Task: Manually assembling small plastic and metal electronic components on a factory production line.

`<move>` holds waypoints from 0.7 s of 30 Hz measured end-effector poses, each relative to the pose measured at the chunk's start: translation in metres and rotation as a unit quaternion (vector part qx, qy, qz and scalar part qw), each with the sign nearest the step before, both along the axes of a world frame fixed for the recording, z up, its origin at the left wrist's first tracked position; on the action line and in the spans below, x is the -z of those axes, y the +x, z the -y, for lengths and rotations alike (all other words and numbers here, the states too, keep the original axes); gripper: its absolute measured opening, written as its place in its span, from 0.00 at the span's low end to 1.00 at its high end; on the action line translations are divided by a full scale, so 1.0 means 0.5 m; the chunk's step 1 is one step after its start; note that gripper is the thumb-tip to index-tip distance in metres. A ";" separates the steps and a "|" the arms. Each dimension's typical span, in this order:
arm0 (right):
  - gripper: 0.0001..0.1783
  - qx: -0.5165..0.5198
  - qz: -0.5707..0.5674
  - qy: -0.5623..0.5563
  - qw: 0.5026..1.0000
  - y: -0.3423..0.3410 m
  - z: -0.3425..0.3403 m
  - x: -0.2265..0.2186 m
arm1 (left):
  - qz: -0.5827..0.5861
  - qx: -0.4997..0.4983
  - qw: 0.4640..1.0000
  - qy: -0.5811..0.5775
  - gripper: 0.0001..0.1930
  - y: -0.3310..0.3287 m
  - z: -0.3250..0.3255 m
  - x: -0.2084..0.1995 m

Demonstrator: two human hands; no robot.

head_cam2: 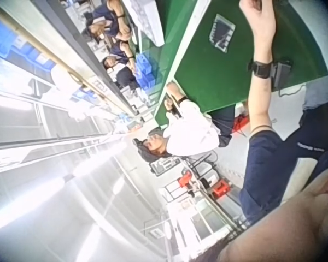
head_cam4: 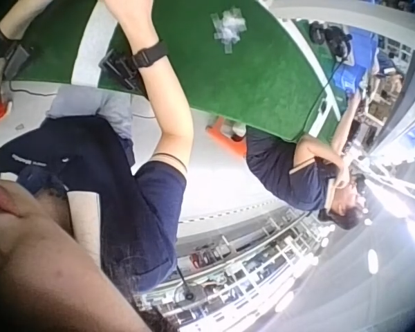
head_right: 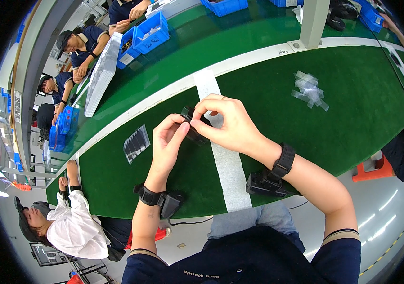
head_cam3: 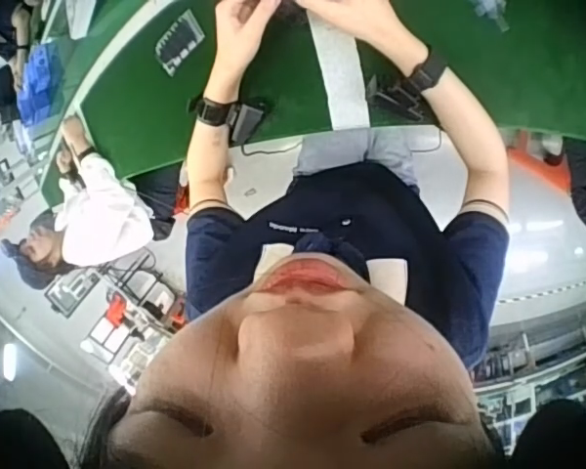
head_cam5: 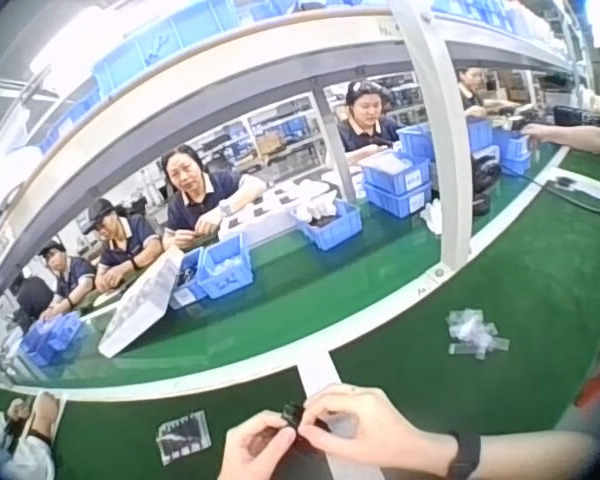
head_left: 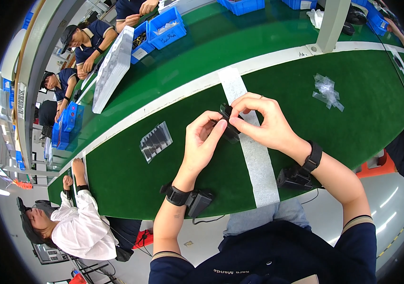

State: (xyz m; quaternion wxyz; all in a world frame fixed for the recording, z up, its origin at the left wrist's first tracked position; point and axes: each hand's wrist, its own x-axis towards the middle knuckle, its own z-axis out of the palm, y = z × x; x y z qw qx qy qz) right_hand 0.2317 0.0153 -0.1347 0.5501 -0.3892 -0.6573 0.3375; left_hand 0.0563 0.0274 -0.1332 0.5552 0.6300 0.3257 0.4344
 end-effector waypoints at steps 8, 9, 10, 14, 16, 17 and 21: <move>0.05 0.012 0.001 0.020 1.000 0.001 -0.002 0.006 | 0.012 0.019 1.000 -0.014 0.03 -0.002 -0.002 0.000; 0.05 0.012 0.001 0.020 1.000 0.001 -0.002 0.005 | 0.014 0.021 1.000 -0.017 0.03 -0.002 -0.003 0.001; 0.05 0.012 -0.003 0.030 0.999 0.000 -0.001 0.002 | 0.014 0.021 1.000 -0.017 0.03 -0.002 -0.004 0.002; 0.04 0.021 -0.013 0.047 0.999 0.001 -0.001 0.000 | 0.035 0.010 0.999 -0.041 0.04 -0.003 -0.008 0.007; 0.06 0.009 -0.011 0.039 0.999 0.004 -0.002 0.001 | 0.043 0.006 0.997 -0.060 0.04 -0.005 -0.007 0.004; 0.08 -0.002 -0.009 0.032 0.999 0.005 -0.002 0.002 | 0.042 0.006 0.996 -0.075 0.04 -0.005 -0.005 -0.001; 0.15 -0.019 -0.062 0.002 0.998 -0.004 0.001 0.006 | 0.048 0.007 0.994 -0.099 0.03 -0.008 -0.006 0.001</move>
